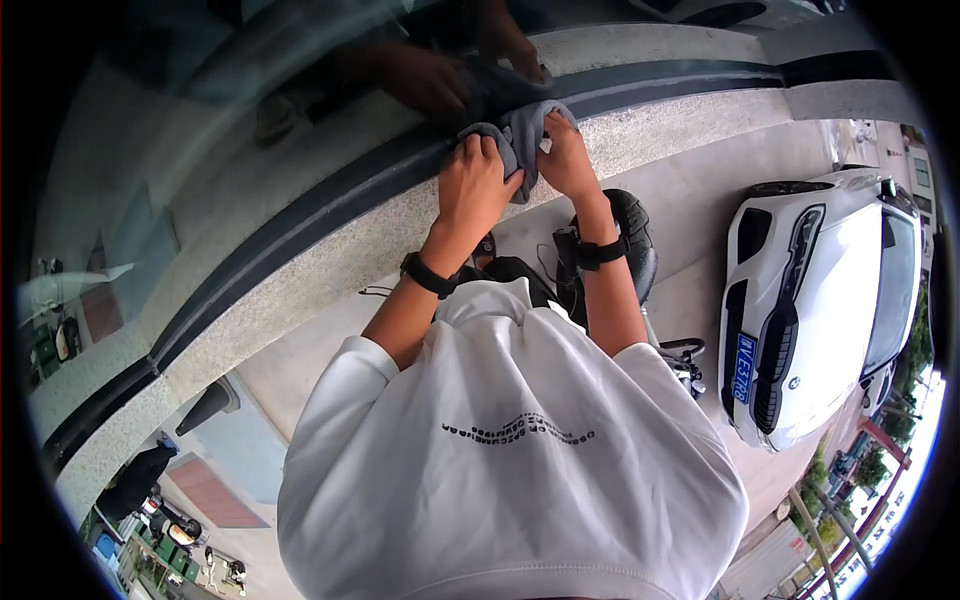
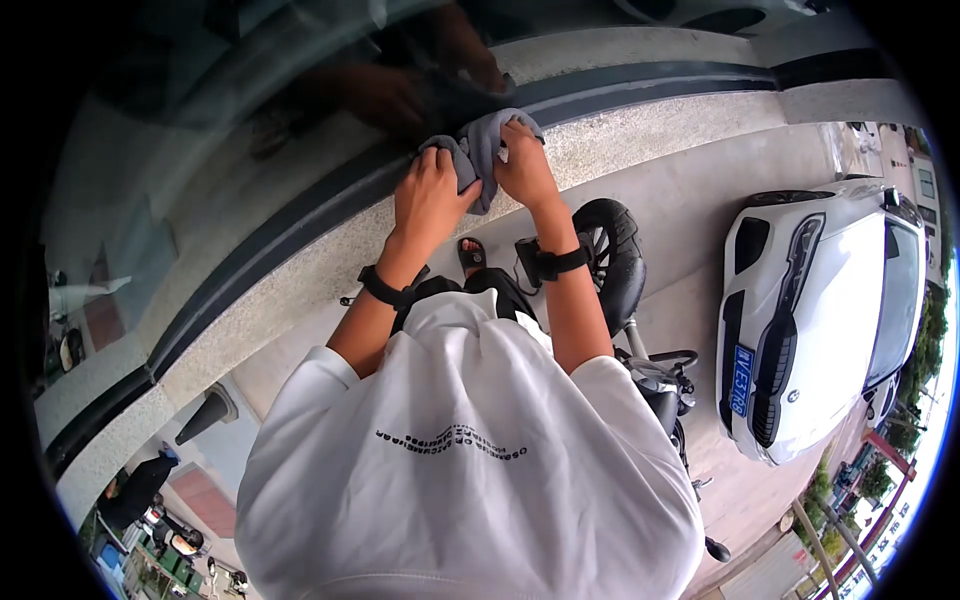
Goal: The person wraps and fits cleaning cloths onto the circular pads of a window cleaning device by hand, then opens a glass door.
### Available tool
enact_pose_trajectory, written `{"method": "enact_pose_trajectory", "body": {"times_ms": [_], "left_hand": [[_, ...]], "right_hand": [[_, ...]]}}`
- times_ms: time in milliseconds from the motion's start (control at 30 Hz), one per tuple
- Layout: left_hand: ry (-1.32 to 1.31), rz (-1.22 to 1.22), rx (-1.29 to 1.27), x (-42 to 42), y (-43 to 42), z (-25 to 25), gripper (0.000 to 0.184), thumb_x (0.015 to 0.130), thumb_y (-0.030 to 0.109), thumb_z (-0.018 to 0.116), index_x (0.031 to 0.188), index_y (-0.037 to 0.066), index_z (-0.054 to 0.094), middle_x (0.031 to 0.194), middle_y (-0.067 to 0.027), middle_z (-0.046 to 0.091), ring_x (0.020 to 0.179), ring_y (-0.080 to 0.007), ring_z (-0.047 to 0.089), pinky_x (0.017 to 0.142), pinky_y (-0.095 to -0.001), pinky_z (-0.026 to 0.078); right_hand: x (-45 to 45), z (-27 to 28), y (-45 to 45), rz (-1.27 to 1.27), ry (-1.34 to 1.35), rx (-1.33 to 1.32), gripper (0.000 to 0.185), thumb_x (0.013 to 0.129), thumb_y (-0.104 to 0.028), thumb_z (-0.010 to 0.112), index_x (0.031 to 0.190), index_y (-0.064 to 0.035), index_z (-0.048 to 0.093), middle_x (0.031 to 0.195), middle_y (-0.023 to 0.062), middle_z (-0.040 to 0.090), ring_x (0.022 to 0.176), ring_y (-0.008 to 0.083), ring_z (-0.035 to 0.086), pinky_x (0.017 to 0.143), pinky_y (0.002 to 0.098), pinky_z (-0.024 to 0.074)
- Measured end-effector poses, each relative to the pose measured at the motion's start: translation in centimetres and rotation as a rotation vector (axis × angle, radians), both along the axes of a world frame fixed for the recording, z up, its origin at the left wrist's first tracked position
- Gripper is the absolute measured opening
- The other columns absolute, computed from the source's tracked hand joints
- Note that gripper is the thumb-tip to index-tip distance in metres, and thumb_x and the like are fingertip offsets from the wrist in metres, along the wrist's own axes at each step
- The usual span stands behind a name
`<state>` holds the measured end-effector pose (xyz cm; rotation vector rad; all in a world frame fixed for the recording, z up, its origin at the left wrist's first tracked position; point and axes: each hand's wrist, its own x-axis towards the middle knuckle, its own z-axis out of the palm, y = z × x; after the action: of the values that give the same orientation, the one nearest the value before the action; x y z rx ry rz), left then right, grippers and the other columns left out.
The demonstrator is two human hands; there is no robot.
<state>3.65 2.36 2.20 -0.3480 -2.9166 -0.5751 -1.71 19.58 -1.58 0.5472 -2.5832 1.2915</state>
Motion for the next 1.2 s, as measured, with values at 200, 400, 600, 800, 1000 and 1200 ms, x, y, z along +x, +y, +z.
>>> {"method": "enact_pose_trajectory", "body": {"times_ms": [200,400,600,800,1000,1200], "left_hand": [[-0.020,-0.062,-0.020,-0.7,-0.2,-0.1,0.046,0.078,0.024,0.078,0.110,-0.003,0.059,0.113,-0.0188,0.062,0.104,-0.0341,0.064,0.086,-0.0379,0.056],[0.141,-0.180,0.056,-0.4,-3.0,-1.1,0.035,0.077,0.013,0.075,0.107,0.001,0.062,0.107,-0.0145,0.065,0.101,-0.0293,0.065,0.087,-0.0398,0.049],[0.080,-0.194,0.136,1.5,-7.3,-0.7,0.032,0.072,0.013,0.075,0.100,0.003,0.063,0.101,-0.0112,0.065,0.099,-0.0260,0.065,0.082,-0.0405,0.046],[0.188,-0.092,0.110,5.3,-13.3,-1.3,0.023,0.074,0.020,0.070,0.090,0.005,0.064,0.098,-0.0101,0.066,0.095,-0.0250,0.066,0.081,-0.0424,0.045],[0.049,0.013,0.175,8.1,-22.2,0.0,0.015,0.074,0.014,0.060,0.082,0.003,0.066,0.090,-0.0142,0.070,0.088,-0.0301,0.068,0.085,-0.0441,0.048],[-0.178,0.141,0.227,11.6,-31.0,2.0,0.026,0.082,0.014,0.055,0.099,-0.002,0.067,0.102,-0.0216,0.069,0.097,-0.0422,0.063,0.091,-0.0489,0.049]], "right_hand": [[-0.6,2.4,1.7,0.191,-0.176,0.003,0.042,0.065,0.000,0.066,0.107,0.0020,0.064,0.106,0.0230,0.062,0.107,0.0440,0.056,0.093,0.0423,0.0472],[-0.6,6.4,-0.3,0.263,-0.402,0.578,0.097,0.062,-0.049,0.087,0.130,0.0115,0.052,0.133,0.0269,0.053,0.136,0.0389,0.042,0.114,0.0406,0.0338],[2.3,7.7,-6.5,0.247,-0.140,0.626,0.077,0.052,-0.034,0.089,0.110,0.0059,0.057,0.113,0.0207,0.058,0.112,0.0407,0.057,0.099,0.0436,0.0464],[5.0,8.3,-14.3,0.276,-0.092,0.667,0.048,0.059,-0.021,0.078,0.096,0.0018,0.057,0.101,0.0196,0.062,0.093,0.0410,0.063,0.080,0.0458,0.0533],[6.5,7.3,-22.8,0.369,-0.057,0.712,0.029,0.066,-0.015,0.065,0.089,-0.0004,0.058,0.078,0.0223,0.065,0.077,0.0444,0.063,0.069,0.0495,0.0526],[9.2,4.8,-30.2,0.519,0.015,0.481,0.027,0.071,-0.017,0.065,0.088,0.0011,0.057,0.075,0.0229,0.064,0.074,0.0441,0.063,0.067,0.0505,0.0519]]}}
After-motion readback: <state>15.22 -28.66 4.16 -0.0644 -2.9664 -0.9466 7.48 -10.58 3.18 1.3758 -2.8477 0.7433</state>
